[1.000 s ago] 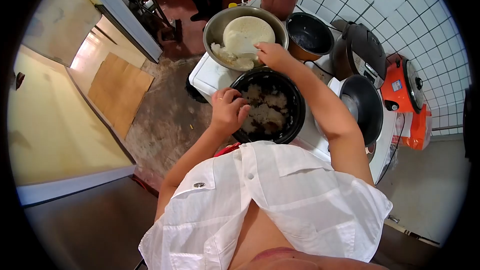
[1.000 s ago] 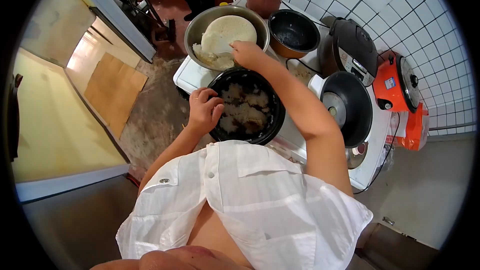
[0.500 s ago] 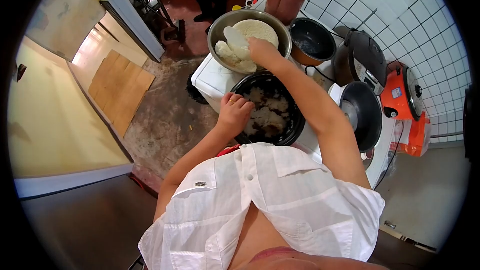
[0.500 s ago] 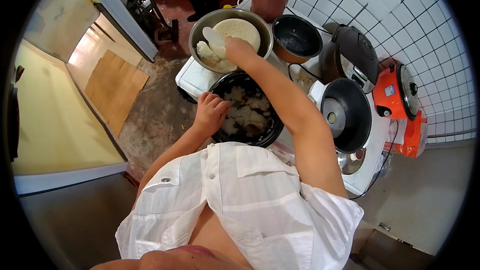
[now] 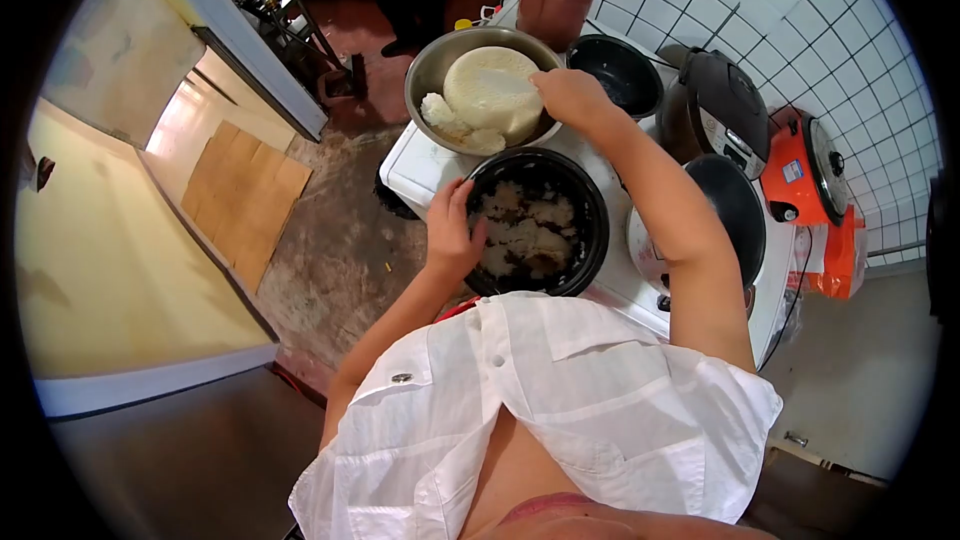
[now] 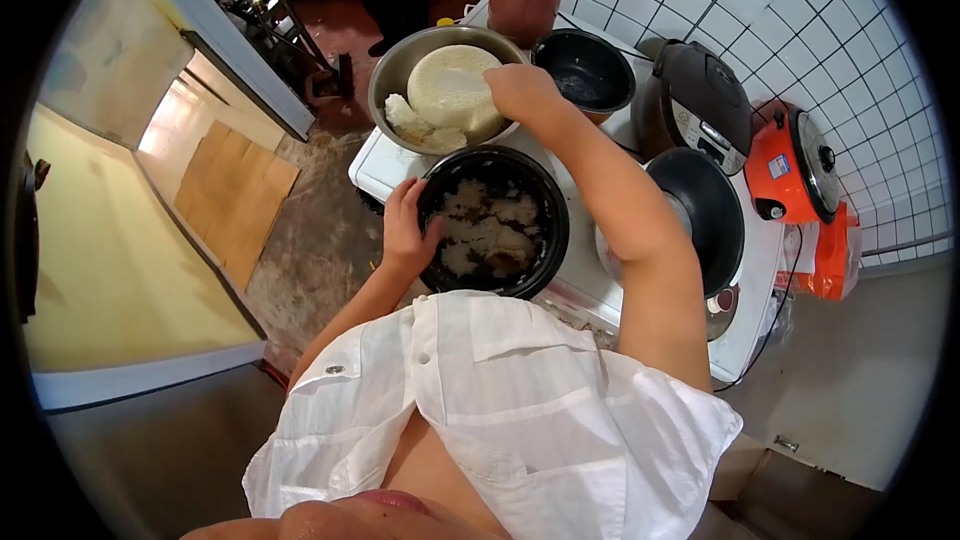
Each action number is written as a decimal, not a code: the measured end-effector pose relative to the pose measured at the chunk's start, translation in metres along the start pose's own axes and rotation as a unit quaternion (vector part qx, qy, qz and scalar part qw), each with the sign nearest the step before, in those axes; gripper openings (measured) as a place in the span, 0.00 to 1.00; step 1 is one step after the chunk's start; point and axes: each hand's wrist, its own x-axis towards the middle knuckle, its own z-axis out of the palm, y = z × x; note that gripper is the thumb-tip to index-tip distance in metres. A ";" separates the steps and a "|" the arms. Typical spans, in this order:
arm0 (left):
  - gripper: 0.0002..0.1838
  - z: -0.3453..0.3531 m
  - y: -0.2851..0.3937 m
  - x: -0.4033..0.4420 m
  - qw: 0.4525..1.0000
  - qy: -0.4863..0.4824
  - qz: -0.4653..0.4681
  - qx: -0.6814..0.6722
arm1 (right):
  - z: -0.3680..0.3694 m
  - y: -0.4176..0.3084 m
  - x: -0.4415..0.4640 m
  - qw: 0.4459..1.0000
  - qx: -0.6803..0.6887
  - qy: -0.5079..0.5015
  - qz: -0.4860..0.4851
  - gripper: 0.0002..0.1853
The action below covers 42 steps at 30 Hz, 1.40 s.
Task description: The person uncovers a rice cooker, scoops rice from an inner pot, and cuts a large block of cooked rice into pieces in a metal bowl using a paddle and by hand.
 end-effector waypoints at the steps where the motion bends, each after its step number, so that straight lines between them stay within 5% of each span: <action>1: 0.34 0.002 -0.004 -0.002 1.000 0.010 -0.022 -0.002 | -0.005 0.002 -0.001 1.000 -0.011 -0.009 -0.002 0.13; 10: 0.34 0.010 -0.017 -0.012 0.998 0.008 -0.048 -0.034 | -0.021 0.002 0.011 0.986 -0.137 -0.032 -0.091 0.10; 16: 0.34 0.006 -0.012 -0.008 0.998 -0.012 -0.051 -0.044 | -0.042 -0.027 0.027 0.964 -0.206 -0.132 -0.106 0.10; 28: 0.34 0.007 -0.012 -0.006 0.993 -0.020 -0.091 -0.072 | -0.013 -0.032 0.059 0.956 -0.192 -0.188 -0.121 0.09; 42: 0.34 0.020 -0.023 -0.011 0.991 -0.011 -0.096 -0.092 | 0.044 0.009 0.018 0.988 -0.076 -0.131 -0.028 0.09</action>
